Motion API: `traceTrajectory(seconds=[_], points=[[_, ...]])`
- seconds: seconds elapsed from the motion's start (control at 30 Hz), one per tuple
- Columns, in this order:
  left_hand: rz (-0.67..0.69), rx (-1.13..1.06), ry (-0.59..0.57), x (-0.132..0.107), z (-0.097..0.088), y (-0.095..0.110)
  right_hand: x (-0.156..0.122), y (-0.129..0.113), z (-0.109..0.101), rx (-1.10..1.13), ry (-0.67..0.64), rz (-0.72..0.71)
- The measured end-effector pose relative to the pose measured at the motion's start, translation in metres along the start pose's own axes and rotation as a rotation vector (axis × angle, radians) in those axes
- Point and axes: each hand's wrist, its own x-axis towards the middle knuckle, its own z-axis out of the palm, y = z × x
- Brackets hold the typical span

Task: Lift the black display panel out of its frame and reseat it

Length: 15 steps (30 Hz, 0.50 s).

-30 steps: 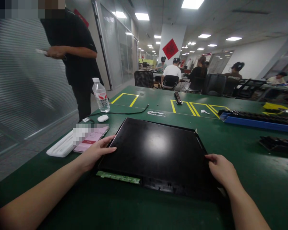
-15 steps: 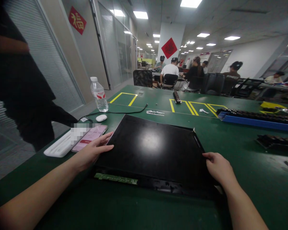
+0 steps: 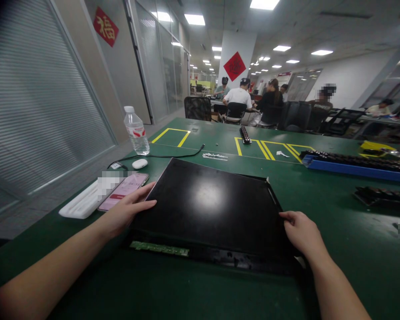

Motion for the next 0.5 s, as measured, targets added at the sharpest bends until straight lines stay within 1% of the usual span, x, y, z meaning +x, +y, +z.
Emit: traceTrajectory(seconds=[0.1,0.27,0.43,0.5], points=[[0.032,0.02,0.009,-0.003,0.003,0.004,0.001,0.002,0.001,0.021,-0.023,0.023],[0.027,-0.051,-0.055,-0.009,0.011,0.01,-0.002,-0.002,-0.001,0.055,-0.033,0.066],[0.061,-0.109,-0.088,-0.011,0.016,0.011,-0.004,-0.012,-0.006,0.153,0.04,0.134],[0.085,-0.113,-0.096,-0.012,0.017,0.01,-0.005,-0.015,-0.007,0.194,0.041,0.167]])
